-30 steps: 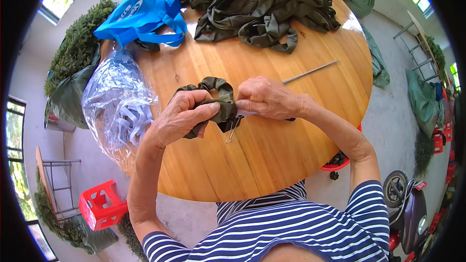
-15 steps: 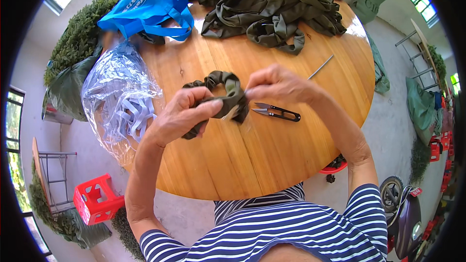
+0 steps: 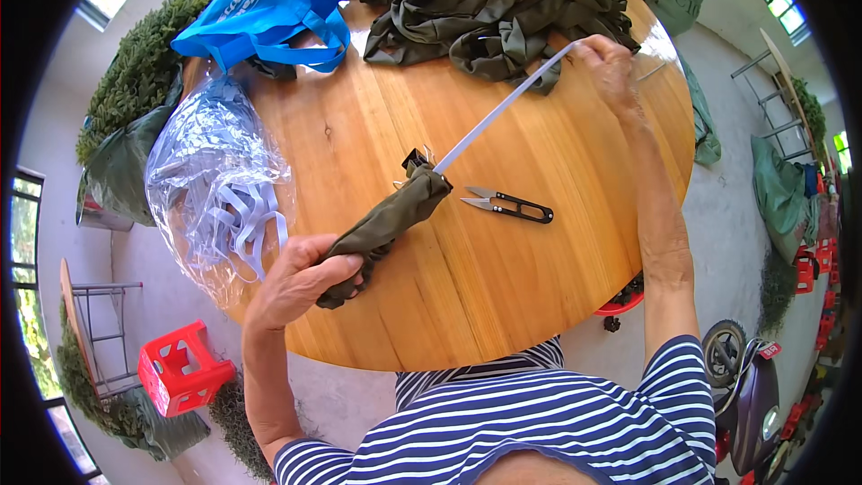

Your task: The person assembles green fabric items by inserting a white elastic band into a fabric casing using a metal rod. They pull the elastic through the casing, gather the fabric, and secure the ends with a binder clip. The process is repeated for multiple fabric items on a wooden table.

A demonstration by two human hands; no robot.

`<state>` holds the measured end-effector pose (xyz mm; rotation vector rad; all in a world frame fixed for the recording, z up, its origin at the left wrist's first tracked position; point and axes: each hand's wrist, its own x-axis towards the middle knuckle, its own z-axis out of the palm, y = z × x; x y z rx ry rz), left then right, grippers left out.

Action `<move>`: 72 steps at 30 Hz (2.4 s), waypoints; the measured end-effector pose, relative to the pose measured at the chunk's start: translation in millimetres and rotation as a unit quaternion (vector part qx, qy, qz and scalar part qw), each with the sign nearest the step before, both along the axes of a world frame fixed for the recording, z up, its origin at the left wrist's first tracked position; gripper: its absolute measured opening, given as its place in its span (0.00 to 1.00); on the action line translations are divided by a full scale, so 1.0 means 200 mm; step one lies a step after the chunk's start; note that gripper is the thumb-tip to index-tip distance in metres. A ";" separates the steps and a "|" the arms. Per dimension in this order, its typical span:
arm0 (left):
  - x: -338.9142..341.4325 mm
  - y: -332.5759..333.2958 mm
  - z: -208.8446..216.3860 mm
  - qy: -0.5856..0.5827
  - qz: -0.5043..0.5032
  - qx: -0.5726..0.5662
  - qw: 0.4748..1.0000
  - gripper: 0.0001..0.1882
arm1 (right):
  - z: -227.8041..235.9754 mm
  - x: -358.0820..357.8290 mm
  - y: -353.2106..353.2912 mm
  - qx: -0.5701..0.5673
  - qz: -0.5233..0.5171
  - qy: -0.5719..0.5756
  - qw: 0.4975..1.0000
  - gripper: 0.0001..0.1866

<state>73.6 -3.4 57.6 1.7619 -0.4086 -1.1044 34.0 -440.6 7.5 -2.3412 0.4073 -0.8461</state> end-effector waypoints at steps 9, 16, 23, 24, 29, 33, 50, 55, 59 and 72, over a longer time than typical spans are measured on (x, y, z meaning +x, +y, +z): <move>-0.04 -0.16 0.05 -0.296 -0.036 0.064 0.952 0.24 | -0.03 0.07 0.61 -0.199 0.187 0.127 0.954 0.13; -0.15 -0.34 0.03 -0.625 -0.072 0.105 0.770 0.26 | 0.02 -0.02 0.79 -0.209 0.329 0.105 0.915 0.09; -0.06 -0.42 -0.10 -0.534 -0.035 0.078 0.841 0.13 | 0.14 -0.07 0.84 -0.061 0.321 0.085 0.941 0.04; -0.04 -0.42 -0.10 -0.554 -0.019 0.035 0.832 0.11 | 0.16 -0.07 0.82 -0.091 0.295 0.044 0.950 0.04; -0.01 -0.29 0.04 -0.165 0.011 -0.032 0.986 0.13 | 0.18 0.01 0.65 -0.157 0.093 -0.067 0.981 0.05; 0.01 -0.20 0.04 -0.097 0.002 -0.044 0.994 0.12 | 0.15 0.02 0.42 -0.158 -0.049 -0.037 0.985 0.07; 0.06 -0.09 0.00 -0.012 0.025 -0.068 0.997 0.12 | 0.11 0.01 0.66 -0.140 0.054 0.194 0.969 0.09; 0.05 -0.15 0.00 0.004 -0.001 -0.071 0.997 0.13 | 0.11 -0.06 0.78 -0.165 0.273 0.054 0.946 0.12; 0.03 -0.18 0.00 0.000 -0.009 -0.062 0.998 0.12 | 0.08 -0.09 0.96 -0.115 0.440 0.098 0.885 0.13; 0.11 -0.16 -0.03 0.063 0.014 -0.181 0.981 0.29 | 0.14 -0.09 0.97 0.082 0.403 0.167 0.896 0.08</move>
